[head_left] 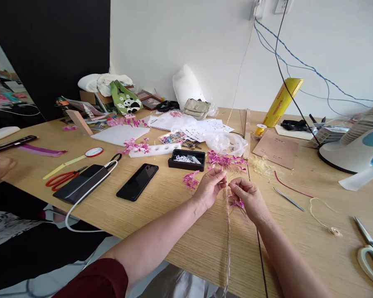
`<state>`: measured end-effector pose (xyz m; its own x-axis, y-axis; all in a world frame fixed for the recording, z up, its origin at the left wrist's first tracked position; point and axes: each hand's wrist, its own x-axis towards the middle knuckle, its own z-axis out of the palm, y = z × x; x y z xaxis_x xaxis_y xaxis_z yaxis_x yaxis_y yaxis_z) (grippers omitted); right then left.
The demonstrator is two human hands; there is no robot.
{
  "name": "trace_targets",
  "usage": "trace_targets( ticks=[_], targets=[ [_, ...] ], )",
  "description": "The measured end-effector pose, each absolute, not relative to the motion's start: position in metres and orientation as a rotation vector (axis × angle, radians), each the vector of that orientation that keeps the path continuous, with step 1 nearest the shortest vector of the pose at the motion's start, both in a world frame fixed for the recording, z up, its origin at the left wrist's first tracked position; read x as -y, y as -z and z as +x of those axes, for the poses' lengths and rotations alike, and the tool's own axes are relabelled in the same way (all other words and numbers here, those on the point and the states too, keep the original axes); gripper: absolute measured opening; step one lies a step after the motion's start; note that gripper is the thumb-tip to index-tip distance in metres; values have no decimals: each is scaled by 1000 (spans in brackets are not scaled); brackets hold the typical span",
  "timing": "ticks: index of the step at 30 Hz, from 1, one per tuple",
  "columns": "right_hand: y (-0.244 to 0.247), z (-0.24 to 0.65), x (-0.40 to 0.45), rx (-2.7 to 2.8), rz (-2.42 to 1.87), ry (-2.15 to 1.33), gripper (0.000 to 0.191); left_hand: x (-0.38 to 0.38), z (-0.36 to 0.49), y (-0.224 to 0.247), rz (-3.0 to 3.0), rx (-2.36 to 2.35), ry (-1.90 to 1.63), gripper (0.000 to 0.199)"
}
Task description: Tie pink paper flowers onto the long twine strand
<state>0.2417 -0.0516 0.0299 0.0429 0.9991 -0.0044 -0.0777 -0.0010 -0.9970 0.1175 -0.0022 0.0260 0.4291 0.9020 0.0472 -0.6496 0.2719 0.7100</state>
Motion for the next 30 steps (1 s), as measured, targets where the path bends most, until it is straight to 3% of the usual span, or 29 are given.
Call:
trace_targets(
  ticks=[16, 25, 30],
  targets=[
    [-33, 242, 53, 1091, -1184, -1144, 22, 6, 115, -33, 966, -478, -1283, 21],
    [-33, 239, 50, 1077, -1276, -1113, 22, 4, 116, -31, 839, -386, -1179, 24],
    [-35, 244, 51, 1119, -1430, -593, 13, 5, 115, -31, 882, -460, -1195, 24]
  ],
)
